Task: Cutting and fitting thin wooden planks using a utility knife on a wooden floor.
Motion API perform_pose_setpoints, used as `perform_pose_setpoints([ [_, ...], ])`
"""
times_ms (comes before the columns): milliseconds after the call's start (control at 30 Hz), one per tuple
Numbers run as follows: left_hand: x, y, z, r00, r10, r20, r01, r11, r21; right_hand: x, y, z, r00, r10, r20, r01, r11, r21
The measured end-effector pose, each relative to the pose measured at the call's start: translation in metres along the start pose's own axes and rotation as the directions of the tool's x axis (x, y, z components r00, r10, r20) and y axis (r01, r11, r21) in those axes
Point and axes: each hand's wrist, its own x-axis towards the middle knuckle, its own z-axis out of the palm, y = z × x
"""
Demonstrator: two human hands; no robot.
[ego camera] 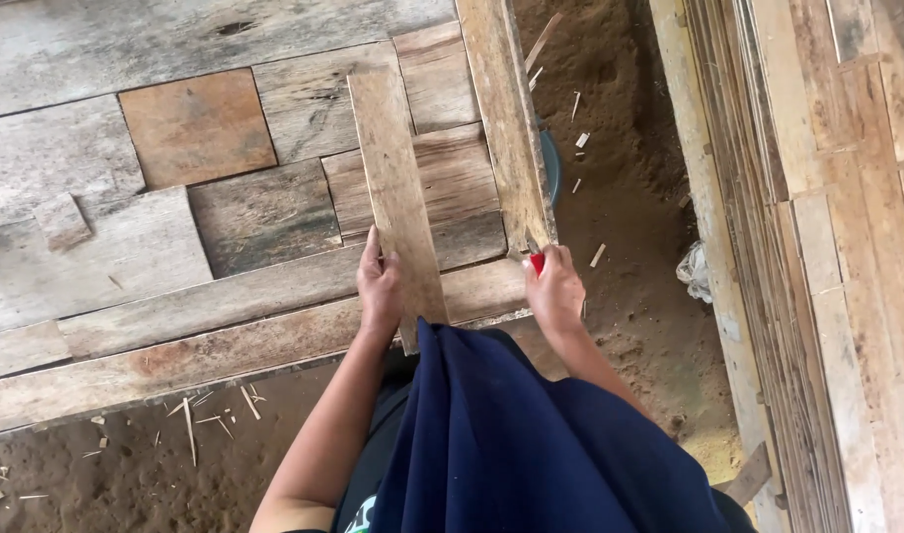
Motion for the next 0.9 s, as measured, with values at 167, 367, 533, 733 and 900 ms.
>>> perform_pose_setpoints([
  [167,0.008,-0.044,-0.017,0.984,0.181,0.007,-0.158,0.841,0.517,0.019,0.003,0.019,0.998,-0.022,0.057,0.025,0.998,-0.064],
  [367,0.009,-0.043,-0.018,0.934,0.350,0.070,-0.319,0.731,0.604,0.026,0.004,0.032,0.997,0.019,0.073,-0.013,0.996,-0.084],
  [533,0.008,-0.037,-0.018,0.924,0.373,0.080,-0.346,0.729,0.591,0.030,0.011,0.032,0.992,0.028,0.120,-0.034,0.998,0.043],
  [733,0.012,-0.037,-0.024,0.890,0.448,0.080,-0.399,0.683,0.612,0.051,0.007,-0.040,0.977,0.191,-0.094,-0.129,0.884,0.450],
  [900,0.024,-0.051,-0.045,0.914,0.355,0.196,-0.301,0.269,0.915,0.058,-0.017,-0.048,0.974,-0.117,-0.195,0.164,0.955,0.247],
])
